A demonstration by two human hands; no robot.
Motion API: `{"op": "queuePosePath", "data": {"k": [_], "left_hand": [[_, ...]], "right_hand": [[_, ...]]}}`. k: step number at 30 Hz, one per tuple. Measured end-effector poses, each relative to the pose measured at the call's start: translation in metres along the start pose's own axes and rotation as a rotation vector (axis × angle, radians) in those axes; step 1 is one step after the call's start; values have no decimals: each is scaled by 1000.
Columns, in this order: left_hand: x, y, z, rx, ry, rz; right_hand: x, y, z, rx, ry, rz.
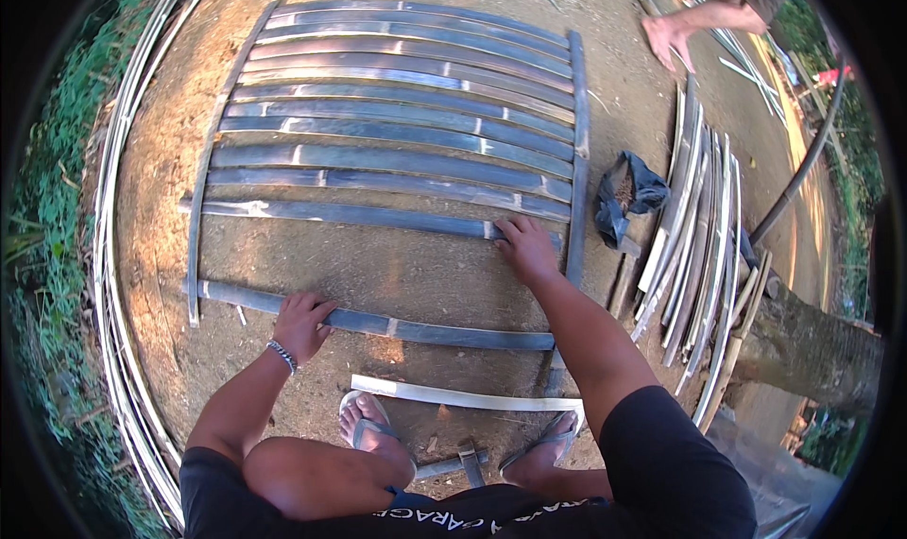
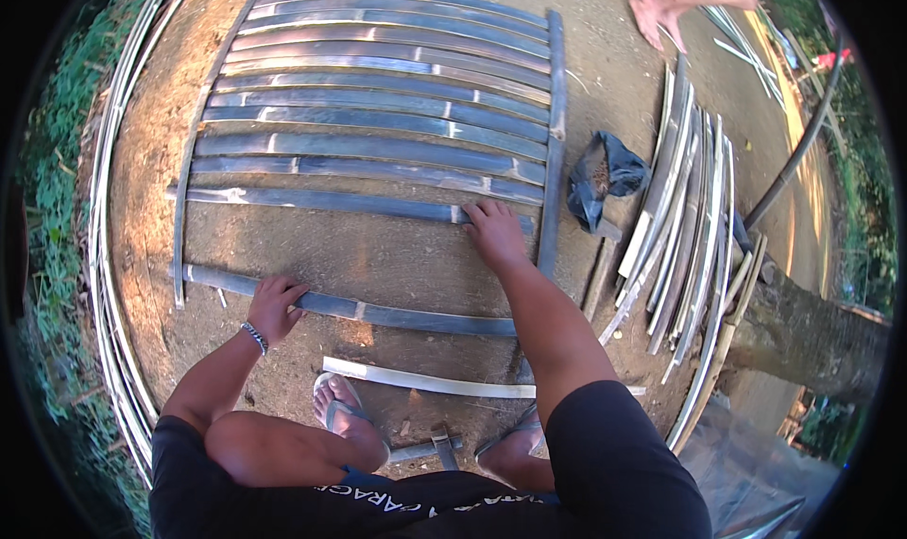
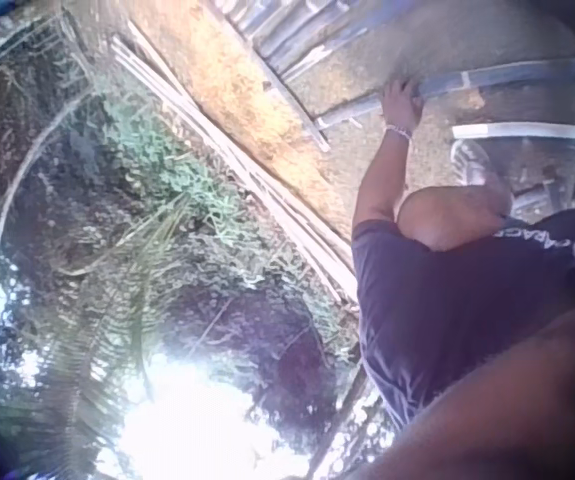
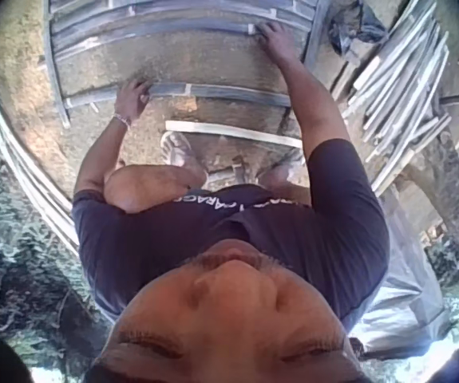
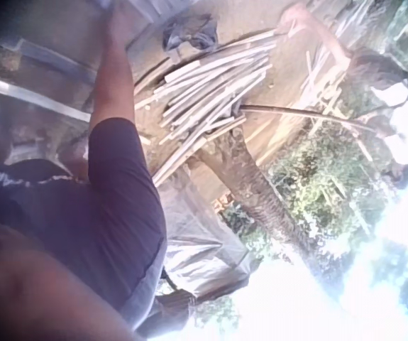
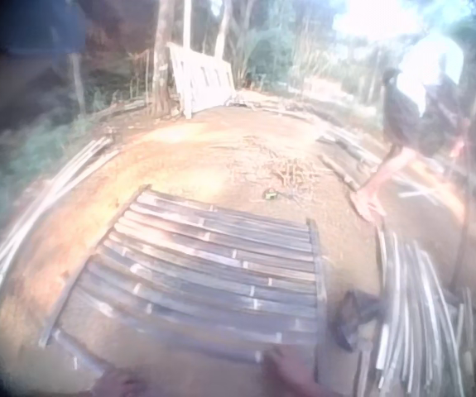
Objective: The person is assembling a bamboo structure by placing bamboo strips into a frame and securing them using a hammer.
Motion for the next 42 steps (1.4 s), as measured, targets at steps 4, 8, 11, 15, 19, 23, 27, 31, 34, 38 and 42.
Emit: {"op": "queuePosePath", "data": {"k": [4, 8, 11, 15, 19, 23, 27, 31, 34, 38, 42], "left_hand": [[3, 3, -2, -22, -1, 4], [3, 2, -2, -24, -12, -17], [4, 0, 0, -6, -15, -9], [5, 1, -1, -12, -16, 0], [5, 1, -1, -7, 4, 18], [4, 1, -1, -19, 8, 24], [2, 1, -2, -20, 3, 15], [4, 2, 0, -36, -16, 11], [6, 0, 1, -7, -23, 7], [4, -4, 2, -18, -9, 6], [4, 9, -8, -33, 10, 38]], "right_hand": [[-4, 14, -8, 1, -27, 54], [-8, 26, -15, 12, -17, 102], [-8, 30, -16, 26, -12, 100], [-10, 28, -13, 30, -10, 123], [-11, 29, -12, 38, 11, 128], [-11, 30, -13, 36, 0, 132], [-9, 31, -13, 59, -36, 155], [-12, 36, -16, 52, -74, 186], [-17, 30, -22, 17, -1, 177], [-47, 12, -27, 31, 102, 122], [-116, 7, -33, 70, 59, -44]]}}
Point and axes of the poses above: each hand's wrist, its own x-axis towards the middle knuckle, its own z-axis out of the palm, y = z × x, the point moved 4 cm from there along x, towards the middle knuckle, and after that the axes turned 4 degrees about x, right-handed, at the moved point
